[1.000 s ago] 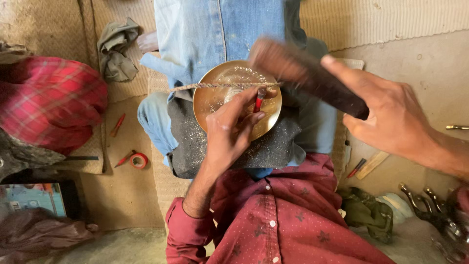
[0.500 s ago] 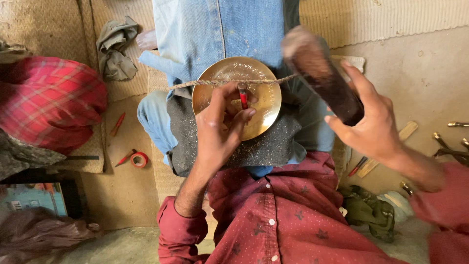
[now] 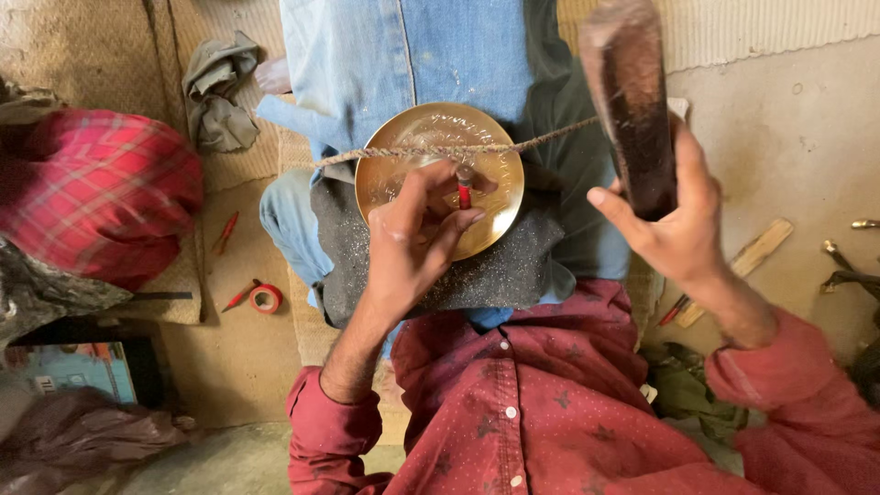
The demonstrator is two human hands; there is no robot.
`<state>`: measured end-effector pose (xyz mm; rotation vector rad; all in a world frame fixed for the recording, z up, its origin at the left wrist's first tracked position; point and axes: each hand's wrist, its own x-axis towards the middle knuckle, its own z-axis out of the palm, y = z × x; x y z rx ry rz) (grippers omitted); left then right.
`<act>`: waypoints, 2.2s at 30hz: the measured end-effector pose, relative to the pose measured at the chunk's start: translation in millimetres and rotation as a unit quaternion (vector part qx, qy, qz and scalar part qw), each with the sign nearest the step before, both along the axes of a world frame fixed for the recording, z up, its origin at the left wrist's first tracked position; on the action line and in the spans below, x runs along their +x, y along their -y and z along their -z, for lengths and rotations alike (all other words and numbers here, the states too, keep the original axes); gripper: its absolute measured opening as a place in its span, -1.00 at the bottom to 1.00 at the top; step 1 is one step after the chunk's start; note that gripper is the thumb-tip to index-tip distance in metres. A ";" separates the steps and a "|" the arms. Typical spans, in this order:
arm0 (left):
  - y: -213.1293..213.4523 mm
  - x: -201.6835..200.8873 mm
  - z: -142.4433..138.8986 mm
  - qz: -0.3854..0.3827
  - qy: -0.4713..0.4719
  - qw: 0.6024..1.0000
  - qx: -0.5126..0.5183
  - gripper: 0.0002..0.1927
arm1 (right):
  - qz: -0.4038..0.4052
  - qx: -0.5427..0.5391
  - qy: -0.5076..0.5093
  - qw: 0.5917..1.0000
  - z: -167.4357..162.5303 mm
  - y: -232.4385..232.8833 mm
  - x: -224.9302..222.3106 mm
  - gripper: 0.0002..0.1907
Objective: The person sits on the floor with a brass plate held against their lap by a rope strap, holds a red-handled punch against the plate's surface, and repeatedly strikes the punch with a wooden mallet to emboss a decorative pattern. They reposition the punch across the plate and briefly set the plate aside before resuming hammering.
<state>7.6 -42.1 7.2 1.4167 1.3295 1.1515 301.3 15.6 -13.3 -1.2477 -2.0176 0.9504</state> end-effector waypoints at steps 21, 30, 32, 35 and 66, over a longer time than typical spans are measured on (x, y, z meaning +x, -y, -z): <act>0.2 3.4 1.5 -0.037 -0.084 0.993 -0.068 -0.51 | -0.193 0.021 0.355 0.914 -93.0 -58.2 -38.6 -0.02; -2.4 4.0 4.6 -0.015 -0.080 0.995 0.049 -0.51 | -0.160 -0.040 0.115 0.980 -74.5 -62.4 -32.8 -0.02; -2.7 4.2 2.4 -0.011 -0.056 0.998 -0.013 -0.52 | -0.144 -0.086 0.069 0.983 -71.7 -62.1 -32.8 -0.13; -3.5 4.9 -1.4 -0.008 -0.040 0.999 -0.003 -0.51 | -0.186 -0.020 0.259 0.947 -72.7 -61.8 -33.9 0.00; -5.6 3.8 -6.3 -0.006 -0.089 0.996 0.000 -0.52 | -0.113 -0.101 0.106 0.983 -60.0 -54.8 -13.4 -0.18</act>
